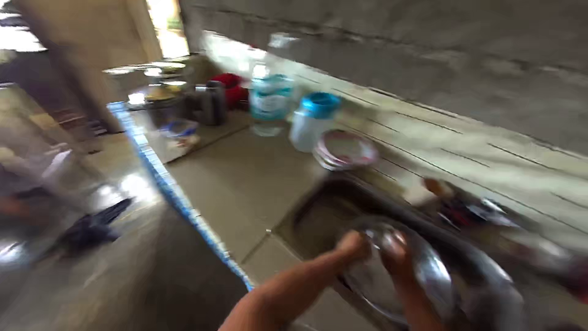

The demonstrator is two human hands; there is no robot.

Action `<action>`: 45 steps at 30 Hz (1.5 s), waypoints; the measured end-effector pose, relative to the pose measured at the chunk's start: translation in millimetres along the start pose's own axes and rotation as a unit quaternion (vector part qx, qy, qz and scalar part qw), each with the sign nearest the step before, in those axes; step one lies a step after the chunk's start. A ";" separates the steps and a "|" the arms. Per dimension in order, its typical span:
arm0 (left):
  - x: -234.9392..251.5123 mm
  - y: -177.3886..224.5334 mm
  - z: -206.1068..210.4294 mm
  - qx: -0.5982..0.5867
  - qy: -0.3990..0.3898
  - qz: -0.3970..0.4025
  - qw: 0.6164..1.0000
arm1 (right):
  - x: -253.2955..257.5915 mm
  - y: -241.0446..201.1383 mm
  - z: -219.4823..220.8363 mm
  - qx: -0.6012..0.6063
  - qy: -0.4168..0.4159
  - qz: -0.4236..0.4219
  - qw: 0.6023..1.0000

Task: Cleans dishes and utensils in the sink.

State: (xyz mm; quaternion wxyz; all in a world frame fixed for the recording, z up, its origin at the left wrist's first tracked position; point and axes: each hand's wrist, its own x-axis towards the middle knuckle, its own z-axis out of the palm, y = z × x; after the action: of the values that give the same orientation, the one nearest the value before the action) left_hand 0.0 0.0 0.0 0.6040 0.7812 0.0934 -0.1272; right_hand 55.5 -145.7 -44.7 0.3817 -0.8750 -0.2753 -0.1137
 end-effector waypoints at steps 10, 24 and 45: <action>20.1 17.9 24.8 0.025 -0.082 -0.089 0.992 | -11.7 4.9 -29.7 -0.059 -0.045 0.126 0.989; 27.6 -1.7 5.7 0.013 -0.074 -0.172 0.982 | -7.1 43.5 -15.9 -0.040 -0.134 0.206 0.969; 47.8 -14.5 -18.0 -0.120 0.052 -0.150 0.980 | -0.3 -0.7 11.3 0.343 -0.117 0.339 0.868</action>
State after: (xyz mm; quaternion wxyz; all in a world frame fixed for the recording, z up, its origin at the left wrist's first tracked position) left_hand 42.7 20.7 -24.0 0.6614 0.6859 0.2555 -0.1634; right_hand 54.7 -137.2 -52.1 0.6379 -0.7352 -0.0263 0.2275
